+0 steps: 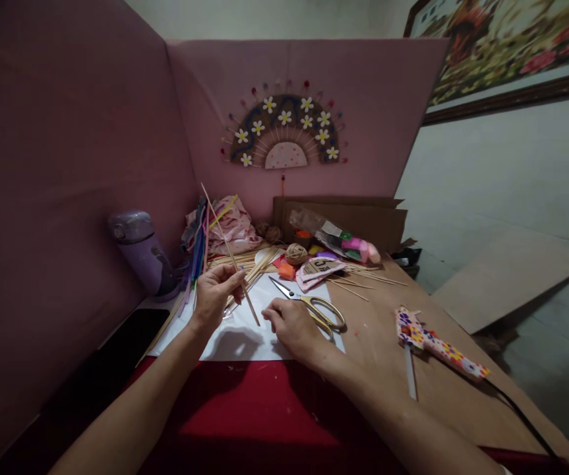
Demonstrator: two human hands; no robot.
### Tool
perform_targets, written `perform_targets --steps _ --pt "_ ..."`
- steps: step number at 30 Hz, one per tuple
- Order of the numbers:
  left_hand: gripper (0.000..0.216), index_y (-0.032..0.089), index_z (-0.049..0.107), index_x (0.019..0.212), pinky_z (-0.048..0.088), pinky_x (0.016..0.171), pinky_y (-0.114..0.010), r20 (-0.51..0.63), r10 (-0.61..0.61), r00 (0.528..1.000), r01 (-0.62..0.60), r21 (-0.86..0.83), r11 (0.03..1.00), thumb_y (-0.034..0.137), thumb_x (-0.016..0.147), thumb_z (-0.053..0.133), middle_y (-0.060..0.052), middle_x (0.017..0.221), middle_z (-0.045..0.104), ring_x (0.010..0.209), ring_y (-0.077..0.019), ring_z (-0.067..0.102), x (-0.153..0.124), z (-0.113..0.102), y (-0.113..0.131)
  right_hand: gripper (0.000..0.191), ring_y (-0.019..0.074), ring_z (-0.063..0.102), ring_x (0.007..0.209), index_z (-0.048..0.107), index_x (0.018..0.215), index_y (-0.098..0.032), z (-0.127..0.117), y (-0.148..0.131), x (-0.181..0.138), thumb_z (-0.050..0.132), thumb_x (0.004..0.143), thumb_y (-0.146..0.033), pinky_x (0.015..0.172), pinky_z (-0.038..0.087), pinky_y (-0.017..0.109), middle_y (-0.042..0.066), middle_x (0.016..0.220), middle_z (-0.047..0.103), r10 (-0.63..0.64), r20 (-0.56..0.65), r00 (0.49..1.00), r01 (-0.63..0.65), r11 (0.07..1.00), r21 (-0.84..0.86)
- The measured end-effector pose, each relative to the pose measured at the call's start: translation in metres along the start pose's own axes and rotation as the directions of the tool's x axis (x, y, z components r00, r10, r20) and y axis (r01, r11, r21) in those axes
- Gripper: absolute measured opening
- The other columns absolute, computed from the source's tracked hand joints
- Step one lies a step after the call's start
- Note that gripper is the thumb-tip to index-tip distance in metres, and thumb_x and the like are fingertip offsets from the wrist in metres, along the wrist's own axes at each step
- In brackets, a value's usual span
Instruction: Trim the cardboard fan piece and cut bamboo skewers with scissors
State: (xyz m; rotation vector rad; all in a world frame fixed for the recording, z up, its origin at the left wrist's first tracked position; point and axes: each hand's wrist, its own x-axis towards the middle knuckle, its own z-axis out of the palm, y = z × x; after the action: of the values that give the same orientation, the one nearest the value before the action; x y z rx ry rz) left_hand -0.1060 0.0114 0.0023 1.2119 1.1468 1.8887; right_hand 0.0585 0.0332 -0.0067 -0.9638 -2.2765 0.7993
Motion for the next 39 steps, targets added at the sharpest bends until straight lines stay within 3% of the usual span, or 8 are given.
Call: perform_targets --steps 6,11,14,18,26,30,39 --pt "0.021 0.012 0.059 0.070 0.041 0.035 -0.019 0.134 0.025 0.991 -0.030 0.034 0.999 0.031 0.068 0.070 0.001 0.052 0.059 0.037 -0.0084 0.051 -0.005 0.006 -0.006 0.009 0.0122 0.055 0.064 0.068 0.078 -0.016 0.008 0.006 0.008 0.061 0.074 -0.011 0.061 0.037 0.022 0.002 0.071 0.066 -0.073 0.003 0.997 0.073 0.997 -0.015" --pt "0.020 0.013 0.060 0.068 0.043 0.037 -0.020 0.247 -0.011 0.969 -0.002 0.056 0.998 0.030 0.068 0.070 0.002 0.052 0.059 0.038 -0.0083 0.052 -0.009 0.009 -0.014 0.010 0.0110 0.053 0.059 0.065 0.064 -0.015 0.020 0.014 0.012 0.064 0.072 -0.011 0.057 0.036 0.020 0.000 0.062 0.062 -0.117 -0.026 0.993 0.118 0.992 0.042" --pt "0.020 0.013 0.062 0.066 0.042 0.038 -0.019 0.249 -0.024 0.968 0.007 0.069 0.998 0.030 0.065 0.072 0.001 0.055 0.061 0.039 -0.0071 0.051 -0.009 0.007 -0.015 0.013 0.0103 0.053 0.056 0.064 0.062 -0.015 0.025 0.019 0.012 0.061 0.073 -0.009 0.057 0.037 0.020 0.000 0.059 0.061 -0.138 -0.049 0.989 0.143 0.982 0.127" --pt "0.017 0.013 0.069 0.068 0.046 0.047 -0.019 0.251 -0.014 0.968 -0.015 0.111 0.994 0.029 0.065 0.073 -0.003 0.060 0.065 0.054 -0.0112 0.059 -0.008 0.005 -0.010 0.016 0.0108 0.056 0.057 0.063 0.063 -0.016 0.028 0.022 0.008 0.057 0.073 -0.005 0.057 0.039 0.020 0.000 0.060 0.063 -0.183 -0.072 0.981 0.192 0.969 0.153" --pt "0.018 0.013 0.071 0.080 0.044 0.045 -0.022 0.332 -0.013 0.943 0.054 -0.116 0.992 0.029 0.075 0.066 -0.007 0.064 0.068 0.056 -0.0145 0.062 -0.011 0.009 0.002 0.017 0.0093 0.053 0.052 0.060 0.061 -0.015 0.028 0.022 0.003 0.057 0.073 -0.005 0.054 0.038 0.019 -0.001 0.056 0.059 -0.267 -0.120 0.956 0.285 0.943 0.172" --pt "0.018 0.013 0.069 0.080 0.041 0.042 -0.020 0.352 0.005 0.936 0.044 -0.131 0.990 0.030 0.076 0.065 -0.003 0.058 0.065 0.048 -0.0107 0.057 -0.011 0.013 0.003 0.018 0.0082 0.050 0.049 0.059 0.058 -0.015 0.030 0.022 0.003 0.056 0.072 -0.004 0.051 0.037 0.018 -0.002 0.053 0.057 -0.226 -0.103 0.969 0.242 0.952 0.188" --pt "0.022 0.014 0.065 0.078 0.040 0.039 -0.020 0.285 0.011 0.959 0.018 -0.096 0.995 0.036 0.074 0.064 -0.002 0.055 0.063 0.044 -0.0100 0.054 -0.012 0.020 0.012 0.017 0.0090 0.051 0.049 0.060 0.060 -0.016 0.031 0.020 0.004 0.055 0.072 -0.006 0.052 0.039 0.019 -0.002 0.053 0.058 -0.174 -0.062 0.983 0.182 0.967 0.176"
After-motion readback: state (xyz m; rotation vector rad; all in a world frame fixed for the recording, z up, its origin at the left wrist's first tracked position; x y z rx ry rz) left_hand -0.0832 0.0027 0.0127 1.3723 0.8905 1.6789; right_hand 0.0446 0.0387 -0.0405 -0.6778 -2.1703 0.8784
